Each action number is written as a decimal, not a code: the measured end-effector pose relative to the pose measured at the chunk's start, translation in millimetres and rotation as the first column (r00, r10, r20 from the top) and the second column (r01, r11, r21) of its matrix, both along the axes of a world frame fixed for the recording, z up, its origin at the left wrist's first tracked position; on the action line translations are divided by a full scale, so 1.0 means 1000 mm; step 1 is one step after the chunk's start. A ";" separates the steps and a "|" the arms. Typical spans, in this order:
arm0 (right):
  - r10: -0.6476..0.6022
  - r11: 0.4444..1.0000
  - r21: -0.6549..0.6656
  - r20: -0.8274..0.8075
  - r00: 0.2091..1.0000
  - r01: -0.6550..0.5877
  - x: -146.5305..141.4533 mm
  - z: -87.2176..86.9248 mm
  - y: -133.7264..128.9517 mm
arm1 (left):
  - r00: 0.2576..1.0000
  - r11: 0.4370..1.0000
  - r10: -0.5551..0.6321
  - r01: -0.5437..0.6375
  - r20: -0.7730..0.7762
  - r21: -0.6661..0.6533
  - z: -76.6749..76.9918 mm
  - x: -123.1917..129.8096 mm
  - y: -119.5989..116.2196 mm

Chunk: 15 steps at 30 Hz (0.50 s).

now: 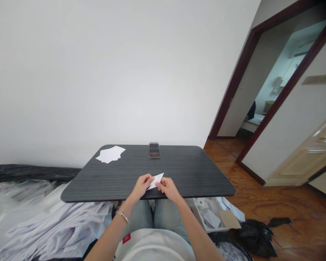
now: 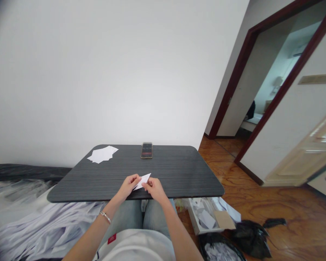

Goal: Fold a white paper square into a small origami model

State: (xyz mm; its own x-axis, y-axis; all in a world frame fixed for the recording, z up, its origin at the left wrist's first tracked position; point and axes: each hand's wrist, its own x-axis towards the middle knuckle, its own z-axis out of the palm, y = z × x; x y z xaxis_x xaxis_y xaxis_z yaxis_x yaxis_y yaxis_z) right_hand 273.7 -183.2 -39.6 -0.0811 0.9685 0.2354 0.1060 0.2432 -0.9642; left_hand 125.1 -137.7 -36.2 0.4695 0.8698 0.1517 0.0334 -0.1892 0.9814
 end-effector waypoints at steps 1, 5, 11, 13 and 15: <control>0.003 1.000 -0.009 -0.001 1.000 -0.003 0.000 0.000 0.000 | 1.000 1.000 -0.002 0.002 -0.002 0.004 0.000 0.000 0.000; -0.006 1.000 -0.016 -0.008 1.000 0.005 0.000 0.001 -0.002 | 1.000 1.000 -0.014 0.014 -0.010 0.013 0.001 -0.001 0.000; 0.009 1.000 0.007 -0.103 0.995 -0.009 0.002 0.002 0.001 | 0.999 0.999 -0.035 0.035 -0.016 0.012 0.001 -0.001 0.000; -0.005 1.000 -0.009 -0.125 0.992 0.004 0.003 0.000 0.003 | 0.999 0.999 -0.042 0.043 -0.019 0.010 0.000 -0.001 0.001; -0.030 0.999 -0.031 -0.147 0.989 0.026 0.004 -0.001 0.004 | 0.999 0.999 -0.047 0.048 -0.021 0.011 0.000 0.000 0.001</control>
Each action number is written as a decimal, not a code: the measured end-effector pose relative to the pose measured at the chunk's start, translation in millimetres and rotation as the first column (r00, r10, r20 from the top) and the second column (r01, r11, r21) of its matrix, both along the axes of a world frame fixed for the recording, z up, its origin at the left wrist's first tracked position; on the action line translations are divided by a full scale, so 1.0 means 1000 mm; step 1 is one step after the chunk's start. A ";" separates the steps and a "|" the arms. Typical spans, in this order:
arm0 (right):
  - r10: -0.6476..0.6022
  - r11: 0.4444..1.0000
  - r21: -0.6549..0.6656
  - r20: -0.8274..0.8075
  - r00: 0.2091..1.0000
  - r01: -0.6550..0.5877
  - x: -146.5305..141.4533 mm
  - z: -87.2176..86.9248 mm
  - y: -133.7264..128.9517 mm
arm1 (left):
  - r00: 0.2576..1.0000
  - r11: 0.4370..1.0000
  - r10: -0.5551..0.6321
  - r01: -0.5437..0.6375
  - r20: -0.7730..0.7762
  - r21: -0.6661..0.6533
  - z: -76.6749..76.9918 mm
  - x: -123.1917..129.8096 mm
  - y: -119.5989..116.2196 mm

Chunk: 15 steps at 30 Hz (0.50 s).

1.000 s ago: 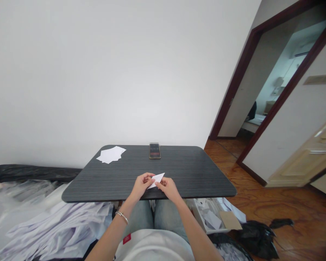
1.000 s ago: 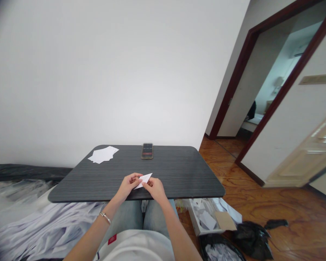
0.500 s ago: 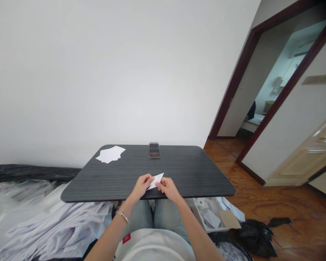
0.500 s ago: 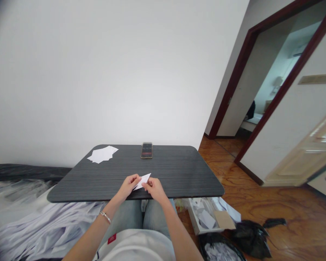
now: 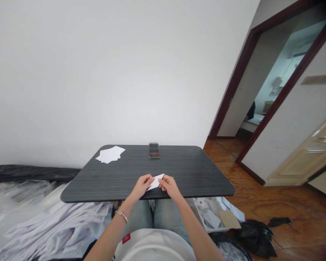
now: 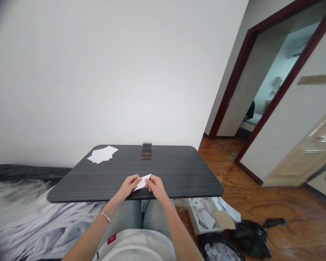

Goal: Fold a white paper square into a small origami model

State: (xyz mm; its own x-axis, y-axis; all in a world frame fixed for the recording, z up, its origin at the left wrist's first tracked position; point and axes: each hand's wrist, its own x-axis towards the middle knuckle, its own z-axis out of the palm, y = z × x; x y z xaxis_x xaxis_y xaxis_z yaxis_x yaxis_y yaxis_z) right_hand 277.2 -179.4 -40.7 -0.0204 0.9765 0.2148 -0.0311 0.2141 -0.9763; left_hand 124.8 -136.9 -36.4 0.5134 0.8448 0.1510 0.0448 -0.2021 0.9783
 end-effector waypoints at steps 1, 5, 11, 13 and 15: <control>-0.010 1.000 -0.009 -0.011 1.000 0.010 0.000 -0.001 0.000 | 1.000 1.000 -0.002 0.002 0.000 0.000 0.000 0.000 0.000; -0.031 0.999 -0.021 -0.035 0.999 0.030 0.000 -0.001 -0.001 | 1.000 1.000 -0.013 0.013 0.005 -0.005 0.000 0.000 -0.001; -0.031 0.999 -0.024 -0.075 0.997 0.030 0.002 0.001 -0.002 | 0.999 0.999 -0.026 0.027 0.026 -0.033 0.003 0.001 -0.002; -0.031 0.999 -0.028 -0.091 0.995 0.029 0.003 0.001 -0.002 | 0.999 0.999 -0.022 0.024 0.035 -0.045 0.004 0.001 -0.003; -0.038 0.999 -0.033 -0.108 0.993 0.035 0.003 0.001 -0.002 | 0.998 0.997 -0.037 0.041 0.055 -0.067 0.005 0.002 -0.004</control>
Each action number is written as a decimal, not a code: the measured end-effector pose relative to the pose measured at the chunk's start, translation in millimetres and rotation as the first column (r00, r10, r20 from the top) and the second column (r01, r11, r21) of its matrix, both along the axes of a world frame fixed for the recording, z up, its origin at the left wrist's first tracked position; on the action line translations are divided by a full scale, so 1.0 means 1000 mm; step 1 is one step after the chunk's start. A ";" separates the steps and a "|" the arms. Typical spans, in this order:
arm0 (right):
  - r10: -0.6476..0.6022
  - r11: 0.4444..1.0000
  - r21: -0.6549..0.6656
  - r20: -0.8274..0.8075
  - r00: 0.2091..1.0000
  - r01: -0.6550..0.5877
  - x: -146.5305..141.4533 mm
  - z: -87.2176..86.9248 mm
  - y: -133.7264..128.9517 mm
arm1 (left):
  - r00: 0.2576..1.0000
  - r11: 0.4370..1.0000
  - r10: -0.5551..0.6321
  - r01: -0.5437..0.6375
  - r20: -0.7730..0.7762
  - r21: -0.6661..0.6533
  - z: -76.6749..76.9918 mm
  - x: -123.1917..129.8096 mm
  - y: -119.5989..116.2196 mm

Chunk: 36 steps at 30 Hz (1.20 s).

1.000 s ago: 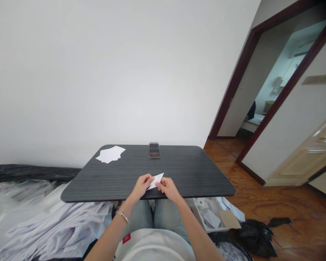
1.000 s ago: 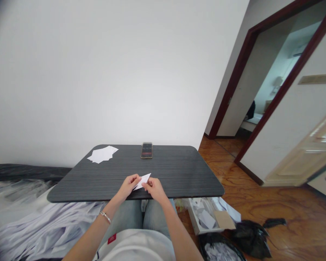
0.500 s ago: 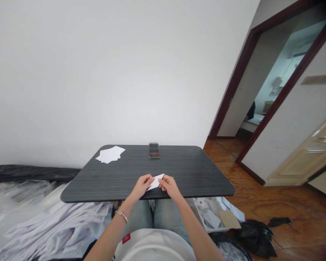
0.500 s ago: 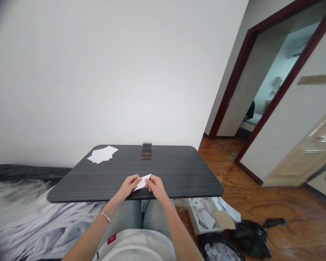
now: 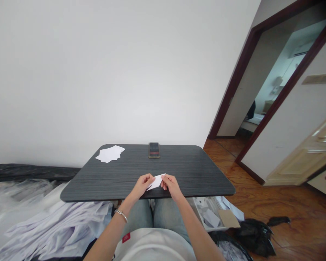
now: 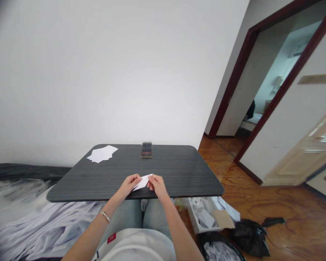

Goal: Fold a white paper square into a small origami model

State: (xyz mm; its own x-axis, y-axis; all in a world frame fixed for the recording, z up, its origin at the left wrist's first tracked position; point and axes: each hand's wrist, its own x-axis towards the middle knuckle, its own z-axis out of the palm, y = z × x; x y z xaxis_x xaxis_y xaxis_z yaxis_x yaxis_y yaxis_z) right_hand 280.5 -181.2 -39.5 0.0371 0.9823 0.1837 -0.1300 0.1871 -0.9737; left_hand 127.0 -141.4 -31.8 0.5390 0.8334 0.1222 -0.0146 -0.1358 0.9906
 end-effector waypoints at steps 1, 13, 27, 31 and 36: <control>-0.005 1.000 -0.002 -0.009 1.000 0.005 0.000 0.000 0.000 | 1.000 1.000 -0.020 0.021 0.016 -0.013 0.000 0.000 -0.001; -0.073 0.997 -0.045 -0.119 0.990 0.068 0.002 -0.003 0.001 | 0.996 0.992 -0.037 0.047 0.084 -0.115 0.005 0.000 -0.005; -0.157 0.988 -0.041 -0.247 0.956 0.152 0.002 -0.005 0.001 | 0.994 0.982 0.052 -0.033 0.096 -0.187 0.004 -0.001 -0.004; -0.178 0.984 -0.033 -0.262 0.949 0.175 0.001 -0.006 0.002 | 0.992 0.974 0.061 -0.034 0.113 -0.225 0.006 -0.002 -0.005; -0.246 0.968 -0.016 -0.239 0.939 0.250 0.000 -0.005 0.001 | 0.985 0.970 0.104 -0.070 0.139 -0.233 0.006 -0.003 -0.005</control>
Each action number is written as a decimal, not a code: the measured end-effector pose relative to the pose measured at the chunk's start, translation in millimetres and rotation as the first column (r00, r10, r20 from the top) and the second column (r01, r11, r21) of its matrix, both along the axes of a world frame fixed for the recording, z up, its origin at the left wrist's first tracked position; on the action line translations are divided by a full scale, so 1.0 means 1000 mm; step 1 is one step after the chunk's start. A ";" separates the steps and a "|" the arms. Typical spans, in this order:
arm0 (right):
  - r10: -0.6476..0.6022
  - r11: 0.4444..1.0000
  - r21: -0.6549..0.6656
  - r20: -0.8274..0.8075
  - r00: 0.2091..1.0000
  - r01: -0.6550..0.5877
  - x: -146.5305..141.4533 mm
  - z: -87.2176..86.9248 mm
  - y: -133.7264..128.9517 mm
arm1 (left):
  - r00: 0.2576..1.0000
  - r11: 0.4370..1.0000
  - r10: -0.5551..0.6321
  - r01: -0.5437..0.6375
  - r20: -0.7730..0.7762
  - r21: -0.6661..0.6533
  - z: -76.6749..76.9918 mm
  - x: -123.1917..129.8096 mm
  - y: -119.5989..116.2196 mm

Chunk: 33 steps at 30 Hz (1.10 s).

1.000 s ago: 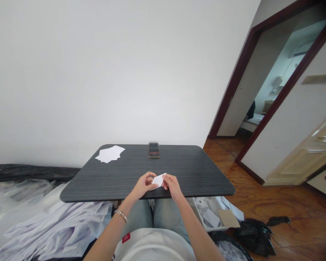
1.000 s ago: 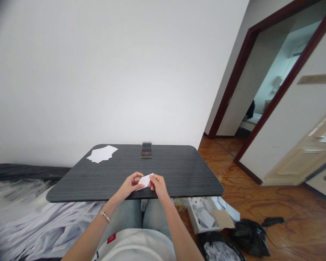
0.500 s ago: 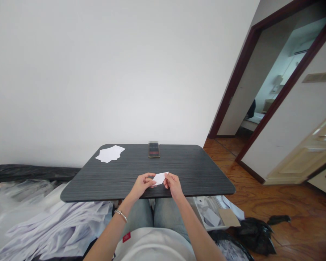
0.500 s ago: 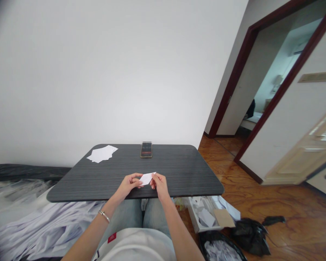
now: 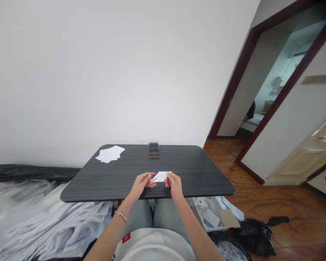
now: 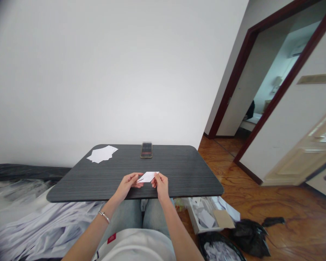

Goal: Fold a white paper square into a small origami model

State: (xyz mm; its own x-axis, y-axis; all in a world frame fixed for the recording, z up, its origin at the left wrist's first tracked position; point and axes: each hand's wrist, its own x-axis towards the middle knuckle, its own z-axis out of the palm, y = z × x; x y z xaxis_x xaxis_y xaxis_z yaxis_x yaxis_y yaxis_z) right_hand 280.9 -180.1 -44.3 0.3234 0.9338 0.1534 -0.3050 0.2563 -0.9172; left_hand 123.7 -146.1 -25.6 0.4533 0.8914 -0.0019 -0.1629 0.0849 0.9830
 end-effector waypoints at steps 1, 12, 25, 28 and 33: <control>-0.008 1.000 0.003 0.010 1.000 0.008 0.000 0.000 0.000 | 1.000 1.000 0.010 -0.010 0.005 -0.011 0.000 0.000 0.000; 0.065 0.998 0.005 0.126 0.990 -0.066 0.000 0.002 -0.002 | 1.000 1.000 0.025 -0.025 -0.010 0.008 0.000 0.001 0.001; 0.215 0.976 -0.024 0.298 0.930 -0.218 0.000 0.001 -0.003 | 0.968 0.976 0.211 -0.216 0.133 0.019 -0.007 -0.002 0.007; 0.215 0.976 -0.034 0.318 0.923 -0.216 -0.001 0.000 -0.003 | 0.952 0.962 0.267 -0.272 0.149 0.016 -0.007 -0.003 0.008; 0.217 0.976 -0.046 0.336 0.916 -0.214 -0.001 0.000 -0.003 | 0.945 0.955 0.292 -0.296 0.150 0.005 -0.009 -0.003 0.009</control>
State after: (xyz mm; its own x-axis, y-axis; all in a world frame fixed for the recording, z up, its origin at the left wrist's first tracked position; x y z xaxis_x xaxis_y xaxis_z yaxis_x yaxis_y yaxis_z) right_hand 280.1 -182.8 -44.3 0.0445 0.9767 0.2100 -0.0244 0.2112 -0.9771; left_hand 120.6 -137.2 -34.5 0.1644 0.9839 0.0706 -0.3185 -0.0148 0.9478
